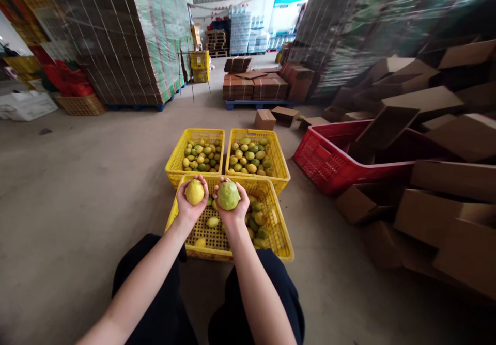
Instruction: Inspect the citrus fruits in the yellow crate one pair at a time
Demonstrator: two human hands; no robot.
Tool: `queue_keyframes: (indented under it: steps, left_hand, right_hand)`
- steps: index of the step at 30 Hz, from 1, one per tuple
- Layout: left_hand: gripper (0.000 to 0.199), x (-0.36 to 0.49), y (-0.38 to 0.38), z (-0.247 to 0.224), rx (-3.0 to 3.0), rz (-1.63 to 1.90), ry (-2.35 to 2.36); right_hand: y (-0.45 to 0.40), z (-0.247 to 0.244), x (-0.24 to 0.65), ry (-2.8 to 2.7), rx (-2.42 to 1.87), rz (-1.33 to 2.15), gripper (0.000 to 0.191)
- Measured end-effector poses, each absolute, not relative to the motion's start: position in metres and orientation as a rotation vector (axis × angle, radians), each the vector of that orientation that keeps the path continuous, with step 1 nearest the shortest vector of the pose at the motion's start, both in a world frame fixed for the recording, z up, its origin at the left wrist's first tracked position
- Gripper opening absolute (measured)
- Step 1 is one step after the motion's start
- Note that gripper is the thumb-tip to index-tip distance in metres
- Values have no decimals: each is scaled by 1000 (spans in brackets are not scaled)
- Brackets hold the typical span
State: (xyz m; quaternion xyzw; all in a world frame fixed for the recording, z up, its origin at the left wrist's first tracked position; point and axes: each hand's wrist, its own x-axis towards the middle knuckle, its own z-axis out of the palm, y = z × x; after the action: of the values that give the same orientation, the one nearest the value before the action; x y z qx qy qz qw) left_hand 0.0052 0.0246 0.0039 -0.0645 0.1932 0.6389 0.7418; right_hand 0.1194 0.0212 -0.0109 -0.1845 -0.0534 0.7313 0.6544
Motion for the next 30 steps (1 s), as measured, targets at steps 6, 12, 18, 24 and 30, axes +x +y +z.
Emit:
queue_keyframes:
  steps: [6,12,18,24,30]
  left_hand:
    - [10,5,25,5,-171,1388,442]
    - [10,6,25,5,-134,1377,468]
    - [14,5,24,4,-125,1347,470]
    - [13,7,26,0,-76,1387,443]
    - [24,9,27,0,-93,1405,394]
  right_hand:
    - [21,-13,119,-202,-361,1690,15]
    - [21,-15,118,-240,-373,1663,14]
    - [21,-13,118,-215,-396,1669,13]
    - [21,-13,119,-158,-396,1691,16]
    - [24,-13,118,-36,-413,1696,24]
